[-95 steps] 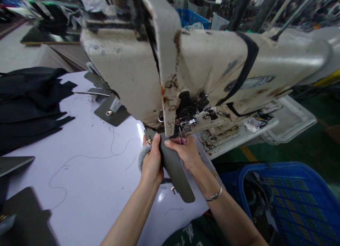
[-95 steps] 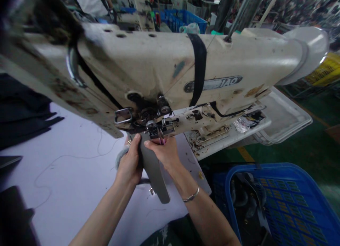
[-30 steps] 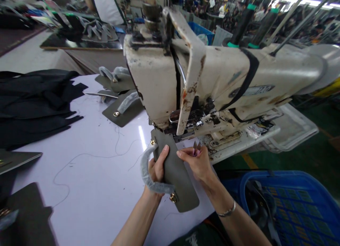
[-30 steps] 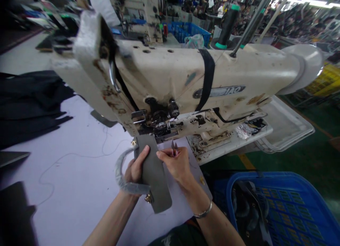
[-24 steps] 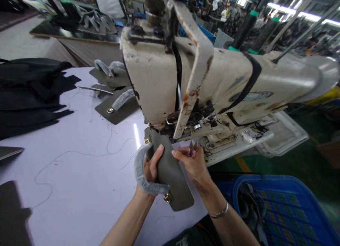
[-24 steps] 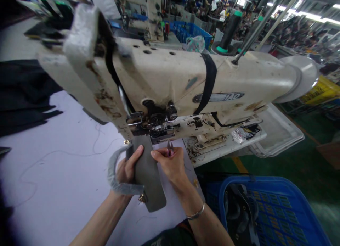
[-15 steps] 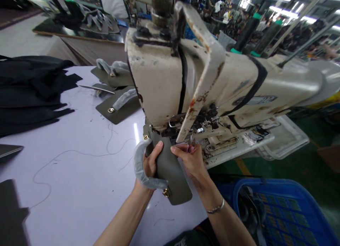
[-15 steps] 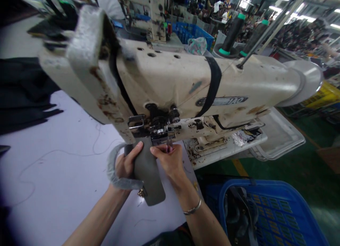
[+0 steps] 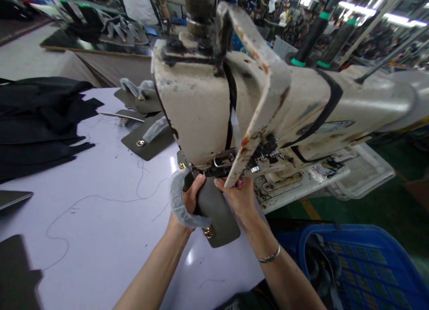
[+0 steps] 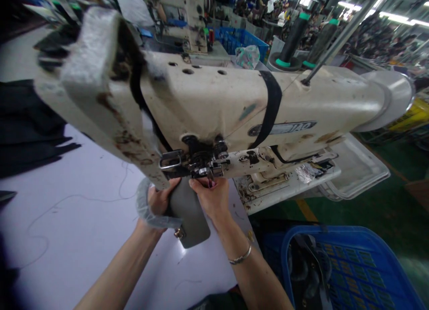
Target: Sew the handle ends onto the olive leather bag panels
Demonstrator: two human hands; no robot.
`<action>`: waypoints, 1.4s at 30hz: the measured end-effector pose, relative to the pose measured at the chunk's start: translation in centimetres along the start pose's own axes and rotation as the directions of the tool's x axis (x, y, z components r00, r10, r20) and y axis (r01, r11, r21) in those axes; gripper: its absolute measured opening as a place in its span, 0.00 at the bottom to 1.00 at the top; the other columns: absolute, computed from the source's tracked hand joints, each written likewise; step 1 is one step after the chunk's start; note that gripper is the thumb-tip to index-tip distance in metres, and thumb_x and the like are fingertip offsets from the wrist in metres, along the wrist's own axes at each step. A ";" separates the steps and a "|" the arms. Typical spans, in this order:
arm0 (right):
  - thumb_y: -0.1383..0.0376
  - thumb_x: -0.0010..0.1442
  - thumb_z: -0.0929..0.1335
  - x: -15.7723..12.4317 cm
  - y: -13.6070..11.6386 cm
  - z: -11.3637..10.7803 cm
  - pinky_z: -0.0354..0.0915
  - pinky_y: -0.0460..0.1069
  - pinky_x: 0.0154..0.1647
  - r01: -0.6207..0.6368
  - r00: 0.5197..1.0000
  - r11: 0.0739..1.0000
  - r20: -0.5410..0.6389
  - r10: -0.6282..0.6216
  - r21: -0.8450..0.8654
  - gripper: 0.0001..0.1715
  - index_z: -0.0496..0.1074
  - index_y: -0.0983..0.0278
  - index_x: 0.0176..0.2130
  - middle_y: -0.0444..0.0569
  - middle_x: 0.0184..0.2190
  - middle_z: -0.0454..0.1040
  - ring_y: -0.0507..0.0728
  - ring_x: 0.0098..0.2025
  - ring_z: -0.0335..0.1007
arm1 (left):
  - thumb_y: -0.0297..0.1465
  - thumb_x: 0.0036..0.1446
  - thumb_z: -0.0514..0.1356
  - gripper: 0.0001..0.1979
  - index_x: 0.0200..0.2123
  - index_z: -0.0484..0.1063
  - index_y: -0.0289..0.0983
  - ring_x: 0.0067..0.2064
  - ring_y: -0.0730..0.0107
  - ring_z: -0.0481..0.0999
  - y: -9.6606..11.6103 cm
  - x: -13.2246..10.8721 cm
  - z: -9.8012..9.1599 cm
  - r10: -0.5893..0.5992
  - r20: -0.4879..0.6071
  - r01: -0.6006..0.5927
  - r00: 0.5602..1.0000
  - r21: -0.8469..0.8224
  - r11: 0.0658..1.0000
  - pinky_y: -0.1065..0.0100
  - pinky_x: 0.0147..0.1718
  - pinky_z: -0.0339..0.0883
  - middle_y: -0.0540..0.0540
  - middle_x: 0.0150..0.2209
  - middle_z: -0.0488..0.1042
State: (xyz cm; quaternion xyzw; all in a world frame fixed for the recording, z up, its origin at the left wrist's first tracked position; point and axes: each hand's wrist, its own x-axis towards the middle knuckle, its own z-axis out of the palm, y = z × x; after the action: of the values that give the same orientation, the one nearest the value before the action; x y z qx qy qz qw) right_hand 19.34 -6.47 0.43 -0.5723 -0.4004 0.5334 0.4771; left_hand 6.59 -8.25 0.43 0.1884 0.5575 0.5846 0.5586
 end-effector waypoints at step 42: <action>0.61 0.49 0.74 -0.9 -0.4 2.4 0.67 0.49 0.36 -0.060 0.997 0.989 -0.041 0.066 0.136 0.18 0.73 0.61 0.13 0.45 0.14 0.72 0.54 0.24 0.70 | 0.22 0.43 0.69 0.11 0.34 0.80 0.23 0.30 0.63 0.81 4.9 6.4 -1.8 -0.060 0.377 -0.054 0.924 0.284 0.957 0.64 0.31 0.76 0.42 0.32 0.82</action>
State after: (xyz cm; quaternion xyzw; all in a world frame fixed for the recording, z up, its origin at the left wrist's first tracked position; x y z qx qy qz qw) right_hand 16.89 -6.96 1.05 -0.5631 -0.3343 0.5608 0.5067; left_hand 0.92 -2.30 1.50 0.3772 0.5175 0.4482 0.6237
